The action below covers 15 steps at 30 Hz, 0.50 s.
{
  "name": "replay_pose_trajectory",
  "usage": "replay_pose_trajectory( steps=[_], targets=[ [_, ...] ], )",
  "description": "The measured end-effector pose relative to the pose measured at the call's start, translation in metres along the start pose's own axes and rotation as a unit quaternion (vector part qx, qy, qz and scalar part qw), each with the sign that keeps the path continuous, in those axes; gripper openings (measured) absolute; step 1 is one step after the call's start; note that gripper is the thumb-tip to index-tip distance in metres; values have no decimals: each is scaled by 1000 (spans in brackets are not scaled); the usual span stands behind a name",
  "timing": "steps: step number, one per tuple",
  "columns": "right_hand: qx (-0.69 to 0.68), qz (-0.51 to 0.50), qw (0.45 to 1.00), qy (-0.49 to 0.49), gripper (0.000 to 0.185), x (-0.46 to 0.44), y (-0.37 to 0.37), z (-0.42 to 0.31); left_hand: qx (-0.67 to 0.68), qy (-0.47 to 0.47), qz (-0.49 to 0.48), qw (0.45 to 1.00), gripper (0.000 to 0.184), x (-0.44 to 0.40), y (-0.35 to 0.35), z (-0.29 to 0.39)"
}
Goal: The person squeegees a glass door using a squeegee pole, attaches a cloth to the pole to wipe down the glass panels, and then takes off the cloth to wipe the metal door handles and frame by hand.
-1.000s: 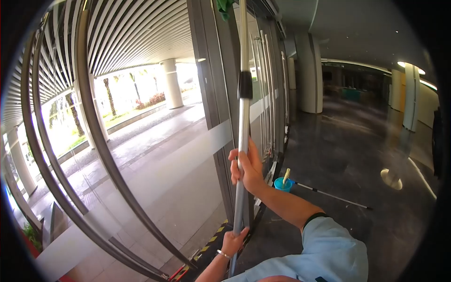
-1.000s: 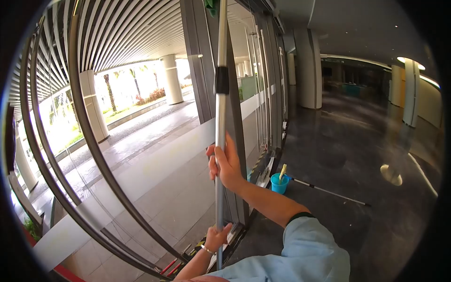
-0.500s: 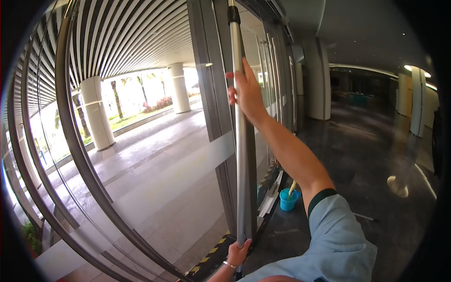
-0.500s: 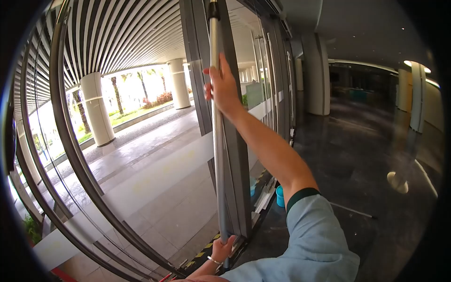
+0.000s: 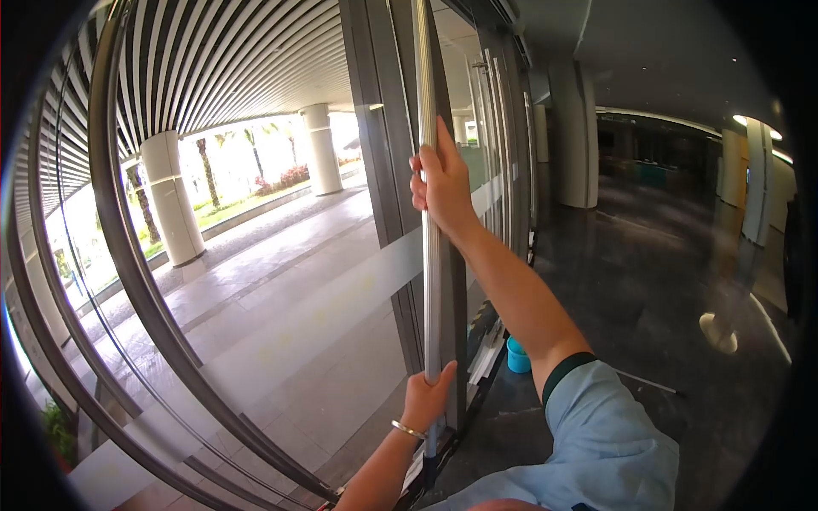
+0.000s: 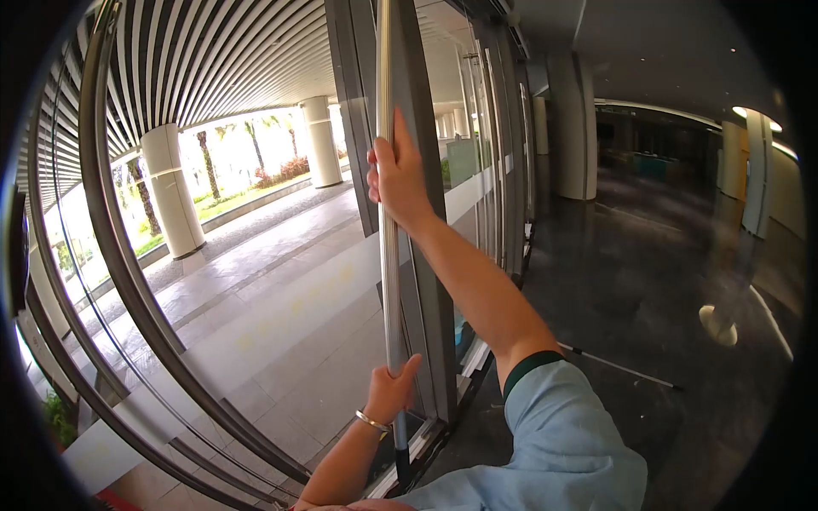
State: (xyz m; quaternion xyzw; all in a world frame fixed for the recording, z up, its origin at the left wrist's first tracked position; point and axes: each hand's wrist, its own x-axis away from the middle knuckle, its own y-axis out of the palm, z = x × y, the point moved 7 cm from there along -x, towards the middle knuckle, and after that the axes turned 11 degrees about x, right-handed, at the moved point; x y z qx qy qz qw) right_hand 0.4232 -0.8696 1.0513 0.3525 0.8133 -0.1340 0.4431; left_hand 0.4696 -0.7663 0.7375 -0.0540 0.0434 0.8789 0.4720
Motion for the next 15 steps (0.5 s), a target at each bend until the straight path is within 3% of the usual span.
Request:
replay_pose_trajectory(
  steps=[8,12,14,15],
  targets=[
    [30,44,997,59,62,168,34,55,-42,-127,-49,990,53,98,-46,-155],
    [43,56,988,139,62,281,67,82,-48,-204,-48,977,52,185,-92,-236],
    [54,29,989,138,64,339,88,84,-125,-169,-71,975,50,234,-118,-281],
    [51,17,989,141,65,368,99,82,-151,-196,-91,965,44,258,-135,-317]
  ],
)
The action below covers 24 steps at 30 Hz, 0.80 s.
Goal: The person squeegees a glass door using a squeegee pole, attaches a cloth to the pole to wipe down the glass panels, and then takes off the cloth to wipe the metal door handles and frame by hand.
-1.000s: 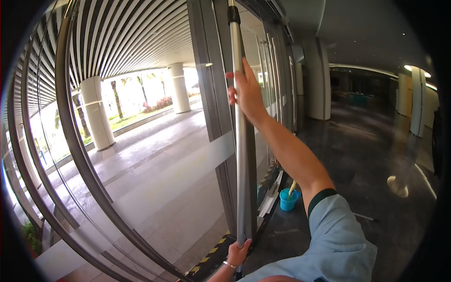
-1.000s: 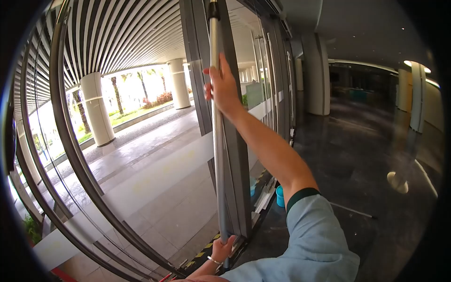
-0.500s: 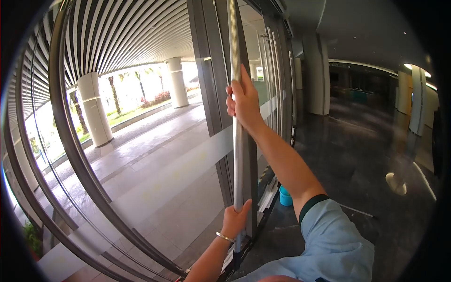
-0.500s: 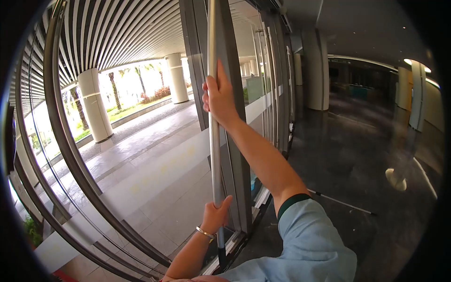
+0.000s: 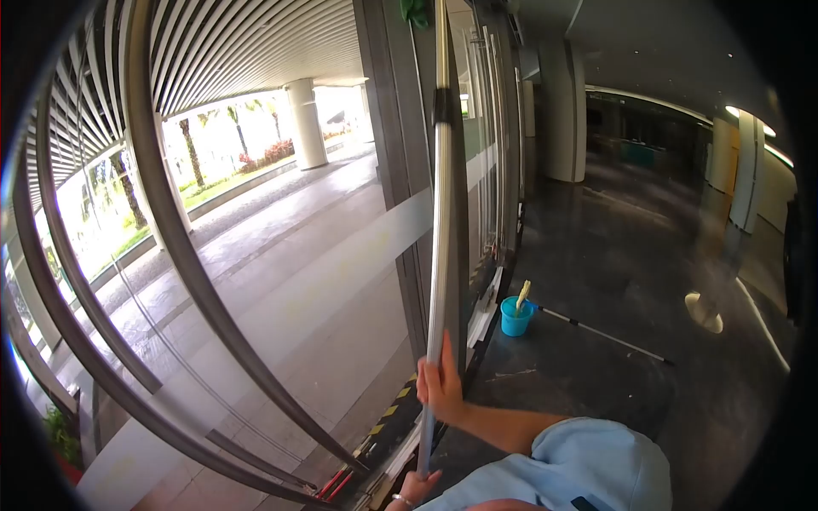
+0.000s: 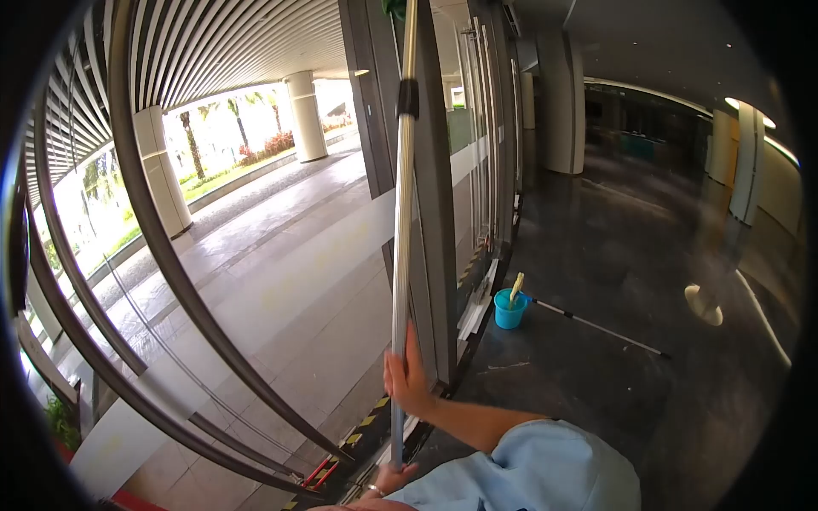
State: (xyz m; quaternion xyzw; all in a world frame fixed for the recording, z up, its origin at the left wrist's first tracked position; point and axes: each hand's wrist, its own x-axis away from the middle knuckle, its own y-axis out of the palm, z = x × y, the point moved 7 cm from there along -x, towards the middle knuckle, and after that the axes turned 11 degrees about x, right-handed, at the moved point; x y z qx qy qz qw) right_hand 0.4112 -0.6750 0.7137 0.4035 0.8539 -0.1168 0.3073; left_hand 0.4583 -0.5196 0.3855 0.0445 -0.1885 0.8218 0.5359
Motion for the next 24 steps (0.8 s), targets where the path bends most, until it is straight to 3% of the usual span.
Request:
replay_pose_trajectory(
  steps=[2,6,11,12,14,15,16,18,20,24],
  targets=[
    [-50,-21,998,41,67,54,22,7,-32,-55,-30,998,37,31,1,-68],
    [-105,-78,986,103,72,136,48,11,-29,-107,-27,994,36,71,-1,-91],
    [-147,-110,971,151,45,165,57,-3,-15,-88,-26,996,33,86,-6,-71],
    [-141,-128,969,158,38,149,54,-7,-9,-82,-25,996,33,87,-6,-67],
    [-97,-104,982,121,53,81,36,-14,-2,-70,-27,997,32,86,-5,-59],
    [-133,-50,984,108,36,32,20,-2,1,-68,-27,997,31,83,-5,-57],
    [-147,28,986,73,25,-21,4,-36,4,-63,-28,998,31,81,-4,-54],
    [-108,126,985,41,42,-112,-26,-77,13,-57,-27,998,30,77,-2,-50],
    [-129,73,989,19,55,-171,-42,-102,22,-47,-27,998,29,72,0,-45],
    [-106,53,993,25,63,-218,-55,-112,61,21,-36,997,27,55,6,-12]
  ],
)
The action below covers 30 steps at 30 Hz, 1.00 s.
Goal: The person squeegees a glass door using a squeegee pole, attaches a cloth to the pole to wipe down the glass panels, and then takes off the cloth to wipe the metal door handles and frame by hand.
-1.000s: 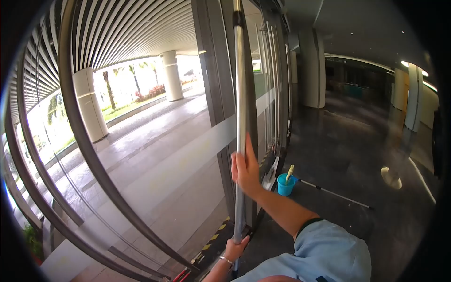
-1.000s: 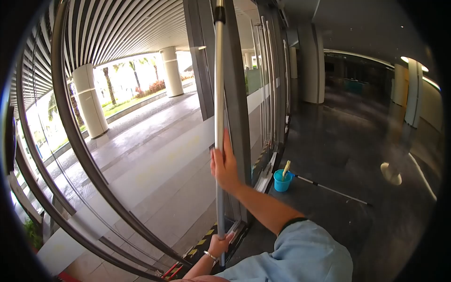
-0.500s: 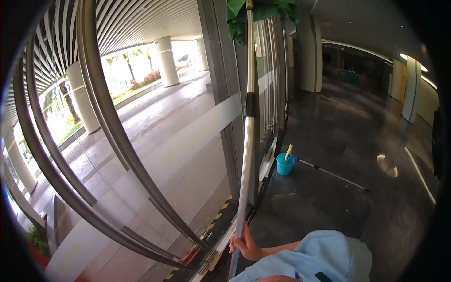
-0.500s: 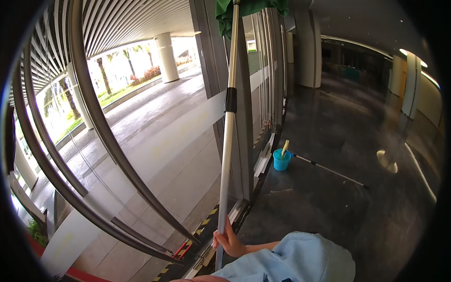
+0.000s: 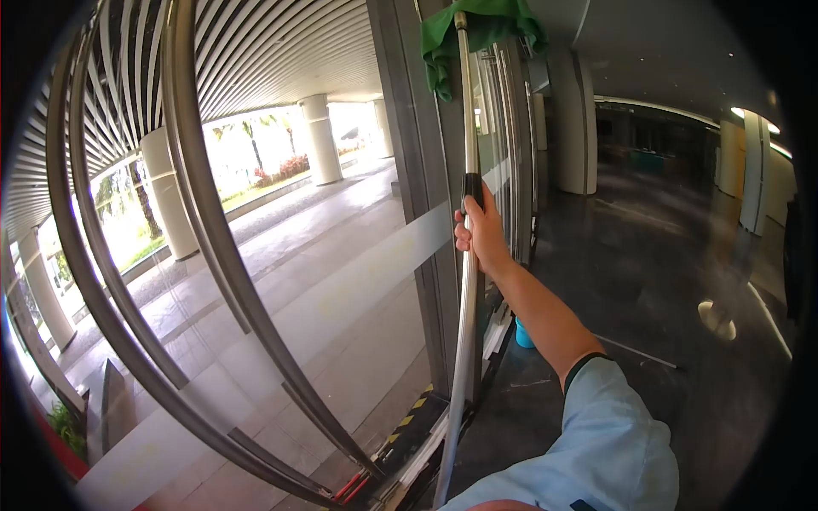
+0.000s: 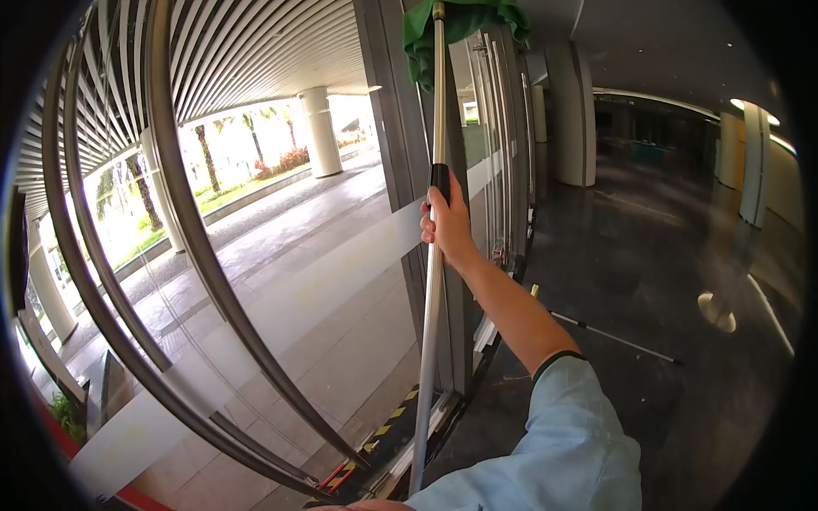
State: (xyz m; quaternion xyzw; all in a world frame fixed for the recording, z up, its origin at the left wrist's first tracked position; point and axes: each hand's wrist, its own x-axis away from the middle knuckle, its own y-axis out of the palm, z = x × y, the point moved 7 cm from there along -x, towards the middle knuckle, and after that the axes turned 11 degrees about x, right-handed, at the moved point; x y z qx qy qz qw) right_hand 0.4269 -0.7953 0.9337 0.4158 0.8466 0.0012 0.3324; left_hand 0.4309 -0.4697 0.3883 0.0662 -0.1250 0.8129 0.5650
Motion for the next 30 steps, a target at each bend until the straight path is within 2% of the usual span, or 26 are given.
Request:
replay_pose_trajectory(
  steps=[2,3,4,5,6,7,8,10,13,14,16,17,19,20,21,22,24,26,28,30],
  targets=[
    [4,-9,1000,-2,66,-18,-5,-6,43,101,-22,994,26,-30,0,54],
    [9,-14,1000,-6,66,-25,-6,-8,78,159,-40,983,26,-43,-1,123],
    [13,-19,1000,-10,66,-30,-5,-10,178,171,-73,966,18,-62,1,196],
    [18,-26,999,-15,66,-38,-4,-12,157,226,-97,957,15,-88,-5,264],
    [16,-19,999,-21,64,-47,-6,-12,137,205,-31,969,16,-116,-14,311],
    [15,-18,999,-25,63,-58,-7,-16,179,256,-84,946,22,-117,-12,389],
    [15,-17,999,-27,63,-69,-7,-20,158,265,-58,949,29,-122,-16,440],
    [22,-15,999,-40,54,-93,-11,-30,123,290,-5,949,36,-159,-19,491],
    [122,1,991,-58,42,-141,-26,-44,95,248,91,960,47,-182,-13,511],
    [87,-19,995,-54,36,-154,-28,-46,107,230,84,964,50,-184,-9,509],
    [19,-60,997,-46,25,-170,-32,-46,82,252,121,957,52,-210,-1,487],
    [30,-71,996,-41,23,-169,-36,-37,69,261,140,953,52,-218,1,472],
    [55,-92,994,-28,21,-155,-46,-13,73,218,126,965,54,-220,6,444],
    [94,-79,992,-32,29,-141,-51,4,77,196,120,970,55,-219,9,428],
    [103,-70,992,-32,27,-124,-55,26,66,160,109,979,55,-219,11,402],
    [120,-65,989,-48,24,-99,-57,44,57,125,97,986,55,-218,12,373],
    [129,-50,990,-23,22,-49,-63,100,56,41,66,995,54,-213,12,300],
    [118,-18,993,21,23,17,-66,146,-16,51,112,992,51,-215,7,193],
    [112,5,992,62,20,88,-69,192,-26,35,95,995,51,-176,8,123],
    [102,12,989,104,14,164,-68,230,9,-30,72,997,53,-130,13,28]
  ],
)
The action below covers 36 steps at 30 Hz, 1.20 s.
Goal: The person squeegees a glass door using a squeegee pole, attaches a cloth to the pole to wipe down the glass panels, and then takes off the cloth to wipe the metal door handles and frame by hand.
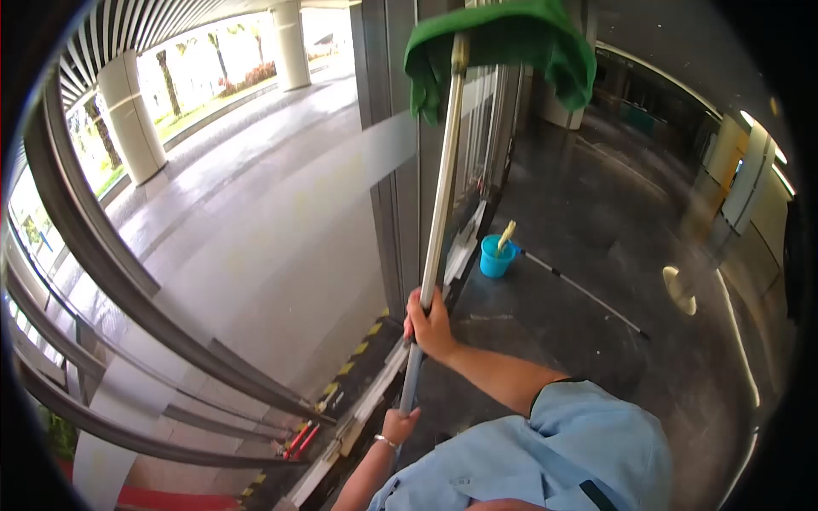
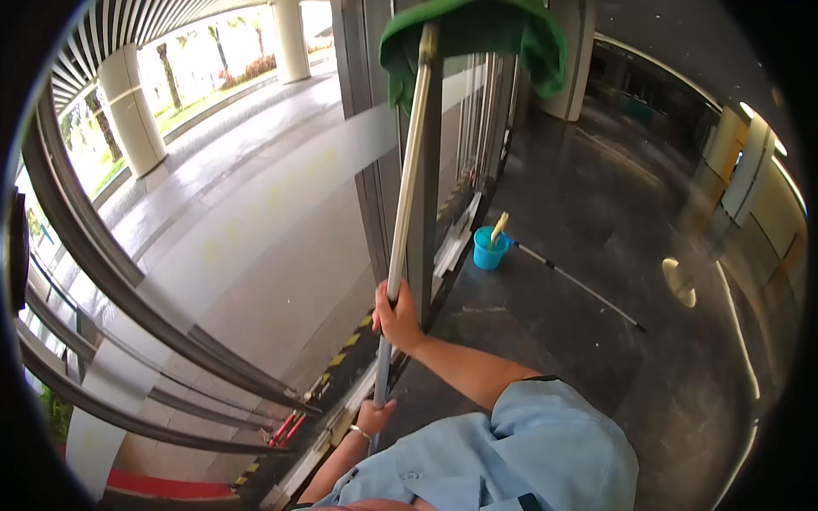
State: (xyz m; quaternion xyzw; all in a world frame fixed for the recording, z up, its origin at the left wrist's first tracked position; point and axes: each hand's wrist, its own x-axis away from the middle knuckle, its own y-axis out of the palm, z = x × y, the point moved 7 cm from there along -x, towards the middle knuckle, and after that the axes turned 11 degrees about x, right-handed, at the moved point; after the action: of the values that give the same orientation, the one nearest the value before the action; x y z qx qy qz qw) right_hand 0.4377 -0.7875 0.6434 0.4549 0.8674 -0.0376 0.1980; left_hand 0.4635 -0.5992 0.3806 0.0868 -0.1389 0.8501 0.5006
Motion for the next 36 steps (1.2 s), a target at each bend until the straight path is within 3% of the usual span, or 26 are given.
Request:
replay_pose_trajectory(
  steps=[3,6,15,17,23,26,29,36],
  targets=[
    [20,3,993,117,11,89,8,56,-64,-57,-24,996,47,70,-3,-77],
    [-6,5,990,138,14,139,9,89,-62,-100,3,993,42,126,-7,-113],
    [51,-7,997,63,14,88,10,5,-53,-36,47,997,35,129,0,-9],
    [43,-8,995,87,16,79,5,7,-33,23,99,994,40,118,1,-10],
    [57,-2,987,151,16,139,-1,82,-23,-44,25,998,38,137,16,-95],
    [55,-6,974,220,16,183,-2,124,9,-196,-12,980,31,169,21,-142],
    [55,-9,960,274,16,217,-3,158,-25,-193,1,981,31,191,25,-171],
    [61,-10,940,335,17,267,-3,234,-31,-289,-17,957,30,209,22,-233]
  ],
)
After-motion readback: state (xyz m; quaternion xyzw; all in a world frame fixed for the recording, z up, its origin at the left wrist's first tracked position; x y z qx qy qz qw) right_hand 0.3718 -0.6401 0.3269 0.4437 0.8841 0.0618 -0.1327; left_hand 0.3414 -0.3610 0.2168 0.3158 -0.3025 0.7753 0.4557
